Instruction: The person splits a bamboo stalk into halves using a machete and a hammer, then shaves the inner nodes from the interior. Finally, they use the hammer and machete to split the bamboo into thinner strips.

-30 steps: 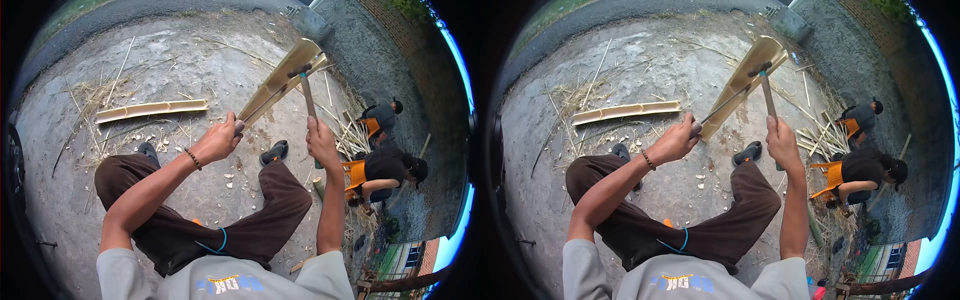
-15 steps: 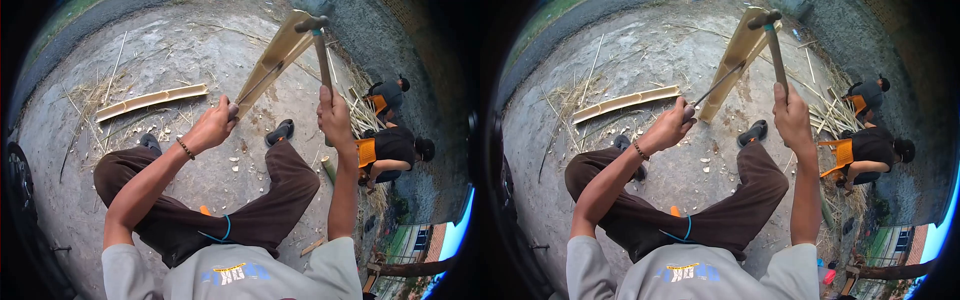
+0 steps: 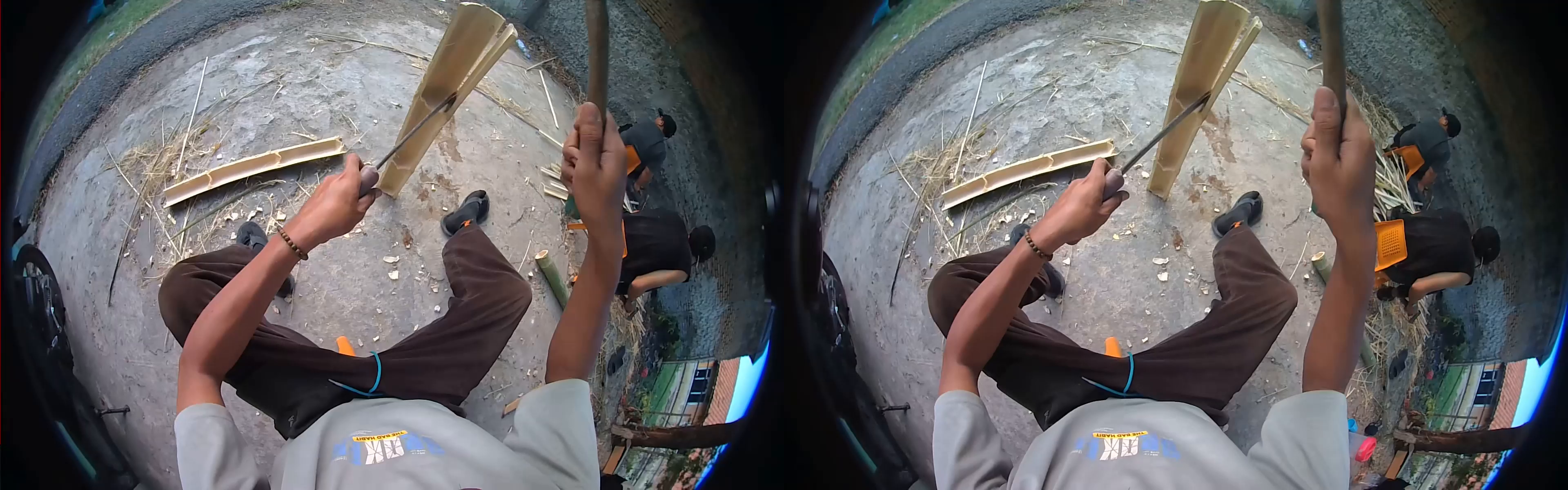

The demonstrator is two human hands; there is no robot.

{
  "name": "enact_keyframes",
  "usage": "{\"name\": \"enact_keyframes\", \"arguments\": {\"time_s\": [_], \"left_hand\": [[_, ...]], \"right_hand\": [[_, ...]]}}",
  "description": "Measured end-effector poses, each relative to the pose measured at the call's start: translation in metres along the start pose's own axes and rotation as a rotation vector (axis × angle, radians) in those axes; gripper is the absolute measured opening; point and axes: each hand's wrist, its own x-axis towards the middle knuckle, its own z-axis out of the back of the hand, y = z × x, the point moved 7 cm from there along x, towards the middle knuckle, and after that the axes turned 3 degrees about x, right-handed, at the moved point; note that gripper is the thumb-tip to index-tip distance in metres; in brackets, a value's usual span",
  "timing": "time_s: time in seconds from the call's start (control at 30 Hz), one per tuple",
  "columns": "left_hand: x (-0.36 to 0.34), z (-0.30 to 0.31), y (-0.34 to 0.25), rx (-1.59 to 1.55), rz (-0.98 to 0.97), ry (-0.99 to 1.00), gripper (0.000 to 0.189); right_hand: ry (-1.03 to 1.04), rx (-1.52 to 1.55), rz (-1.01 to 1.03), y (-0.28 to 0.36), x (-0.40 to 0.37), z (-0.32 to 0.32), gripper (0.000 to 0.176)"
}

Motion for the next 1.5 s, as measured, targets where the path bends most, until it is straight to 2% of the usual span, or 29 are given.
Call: {"name": "enact_keyframes", "arguments": {"time_s": [0.1, 0.13, 0.17, 0.2, 0.23, 0.3, 0.37, 0.43, 0.47, 0.53, 0.57, 0.6, 0.63, 0.67, 0.7, 0.73, 0.77, 0.83, 0.9, 1.0, 1.03, 1.13, 1.17, 1.23, 1.3, 1.37, 1.4, 1.43, 1.5], "left_hand": [[0.001, 0.005, 0.004, -0.016, -0.001, -0.029, 0.037], [0.001, 0.006, 0.003, -0.032, 0.023, -0.026, 0.037], [0.001, 0.006, 0.001, -0.033, 0.022, -0.032, 0.037], [0.001, 0.002, 0.001, -0.03, 0.028, -0.025, 0.037], [0.004, 0.003, 0.004, -0.013, 0.032, -0.02, 0.036], [0.008, -0.004, 0.012, 0.087, -0.039, -0.085, 0.037], [0.0, 0.0, 0.002, 0.024, 0.064, 0.01, 0.038], [0.004, -0.005, 0.007, 0.032, -0.036, -0.024, 0.038], [0.005, -0.005, 0.009, 0.05, -0.004, -0.013, 0.038], [0.006, -0.007, 0.009, 0.064, 0.017, 0.0, 0.038], [0.007, -0.006, 0.009, 0.013, 0.004, -0.009, 0.038], [0.006, -0.003, 0.01, -0.032, -0.007, -0.016, 0.037], [-0.006, -0.005, 0.009, -0.014, -0.025, 0.007, 0.037], [-0.02, -0.004, 0.012, 0.021, 0.011, -0.008, 0.036], [0.001, -0.009, 0.002, 0.046, -0.005, -0.028, 0.035], [-0.001, -0.01, 0.0, 0.071, -0.052, -0.066, 0.034], [-0.001, -0.011, 0.002, 0.062, 0.13, 0.032, 0.033], [0.008, -0.014, 0.021, 0.04, -0.034, -0.059, 0.028], [0.011, -0.013, 0.027, 0.08, 0.015, -0.064, 0.026], [0.017, -0.009, 0.033, 0.079, 0.056, -0.02, 0.026], [0.011, -0.005, 0.021, 0.021, 0.172, -0.013, 0.032], [0.018, 0.017, 0.025, 0.238, 0.192, -0.155, 0.057], [0.02, 0.025, 0.021, 0.307, 0.165, -0.205, 0.064], [0.029, 0.041, 0.026, 0.341, 0.162, -0.269, 0.072], [0.043, 0.058, 0.022, 0.433, 0.084, -0.306, 0.076], [0.061, 0.073, 0.029, 0.419, 0.134, -0.238, 0.077], [0.073, 0.08, 0.04, 0.41, 0.102, -0.229, 0.076], [0.08, 0.085, 0.042, 0.415, 0.136, -0.177, 0.074], [0.093, 0.093, 0.046, 0.476, 0.065, -0.167, 0.073]], "right_hand": [[-0.115, 0.275, 0.086, -0.026, -0.012, -0.014, 0.038], [-0.12, 0.141, -0.006, -0.067, -0.021, -0.039, 0.037], [0.041, -0.442, 0.189, -0.115, -0.019, -0.065, 0.039], [0.256, -0.496, 0.065, -0.179, -0.026, -0.089, 0.043], [0.237, -0.485, 0.058, -0.16, -0.038, -0.079, 0.043], [0.405, 0.022, -0.442, -0.108, -0.034, -0.069, 0.044], [0.195, -0.008, -0.189, -0.047, -0.014, -0.037, 0.04], [0.101, 0.131, -0.03, 0.007, 0.001, -0.007, 0.038], [0.097, 0.136, -0.034, 0.002, 0.002, -0.011, 0.038], [-0.077, 0.284, 0.183, 0.0, -0.002, -0.012, 0.038], [-0.073, 0.105, 0.021, -0.047, -0.012, -0.029, 0.04], [0.06, -0.232, -0.056, -0.106, -0.016, -0.055, 0.044], [0.266, -0.47, -0.01, -0.163, -0.03, -0.084, 0.048], [0.199, -0.377, -0.05, -0.165, -0.041, -0.089, 0.047], [0.323, 0.156, -0.504, -0.131, -0.064, -0.088, 0.046], [0.284, 0.193, -0.383, -0.122, -0.067, -0.09, 0.044], [0.159, 0.078, -0.134, -0.121, -0.065, -0.091, 0.042], [0.081, 0.17, -0.039, -0.115, -0.079, -0.099, 0.039], [-0.048, 0.252, 0.115, -0.125, -0.11, -0.123, 0.033], [0.088, 0.431, -0.221, -0.165, -0.171, -0.178, 0.033], [0.092, 0.47, -0.305, -0.18, -0.192, -0.192, 0.035], [0.153, 0.401, -0.574, -0.234, -0.245, -0.224, 0.039], [0.181, 0.585, -0.797, -0.245, -0.256, -0.228, 0.037], [0.089, 0.788, -0.837, -0.265, -0.256, -0.224, 0.034], [0.002, 0.721, -0.806, -0.26, -0.229, -0.188, 0.031], [0.029, 0.617, -0.74, -0.258, -0.19, -0.144, 0.029], [0.013, 0.472, -0.591, -0.251, -0.164, -0.115, 0.027], [-0.009, 0.33, -0.44, -0.236, -0.135, -0.086, 0.028], [-0.005, 0.518, -0.433, -0.17, -0.086, -0.03, 0.03]]}}
